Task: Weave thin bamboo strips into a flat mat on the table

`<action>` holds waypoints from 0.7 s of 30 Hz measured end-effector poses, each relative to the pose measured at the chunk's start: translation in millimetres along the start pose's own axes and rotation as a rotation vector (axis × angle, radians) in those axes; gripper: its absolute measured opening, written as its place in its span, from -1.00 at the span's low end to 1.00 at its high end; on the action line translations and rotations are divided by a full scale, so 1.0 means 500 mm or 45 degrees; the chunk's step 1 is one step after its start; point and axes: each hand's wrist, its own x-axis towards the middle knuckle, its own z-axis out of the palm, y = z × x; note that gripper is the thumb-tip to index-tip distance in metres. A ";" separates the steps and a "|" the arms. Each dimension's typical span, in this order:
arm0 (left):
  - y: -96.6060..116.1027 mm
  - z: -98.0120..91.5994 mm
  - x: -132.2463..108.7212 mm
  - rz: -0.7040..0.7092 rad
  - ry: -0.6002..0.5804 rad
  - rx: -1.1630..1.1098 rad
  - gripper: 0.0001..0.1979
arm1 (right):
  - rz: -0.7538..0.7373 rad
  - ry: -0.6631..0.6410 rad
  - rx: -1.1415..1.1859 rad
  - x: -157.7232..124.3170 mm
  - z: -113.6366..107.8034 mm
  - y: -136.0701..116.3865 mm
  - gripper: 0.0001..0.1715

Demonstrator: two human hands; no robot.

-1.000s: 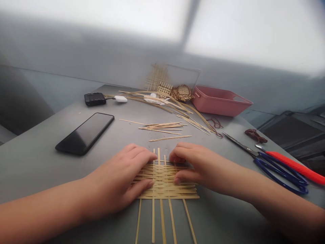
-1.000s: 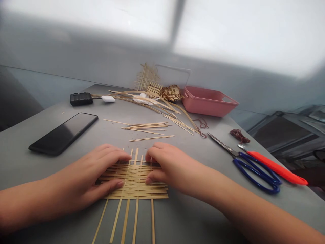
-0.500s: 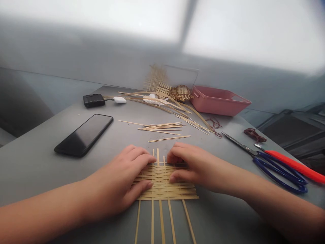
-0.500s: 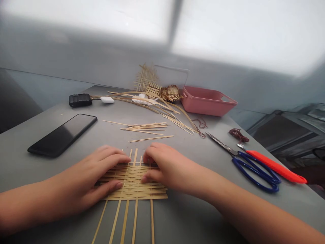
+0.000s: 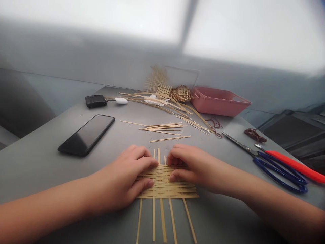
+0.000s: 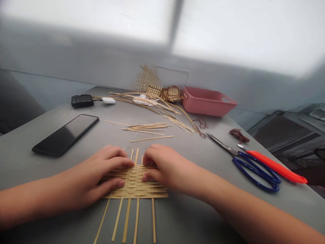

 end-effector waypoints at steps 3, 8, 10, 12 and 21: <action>0.001 0.001 0.000 0.003 0.023 -0.002 -0.72 | 0.011 0.008 -0.014 0.001 0.001 -0.003 -0.81; -0.008 0.017 -0.008 0.008 0.113 0.000 -0.67 | 0.039 0.002 -0.023 -0.001 0.001 -0.008 -0.80; -0.011 0.024 -0.012 -0.018 0.203 0.016 -0.56 | 0.043 0.003 -0.032 -0.003 0.000 -0.009 -0.80; -0.010 0.026 -0.015 -0.060 0.269 0.032 -0.46 | 0.052 0.004 -0.033 -0.005 0.001 -0.009 -0.80; -0.007 0.026 -0.016 -0.057 0.254 0.053 -0.49 | -0.014 -0.062 0.015 -0.005 -0.003 -0.016 -0.72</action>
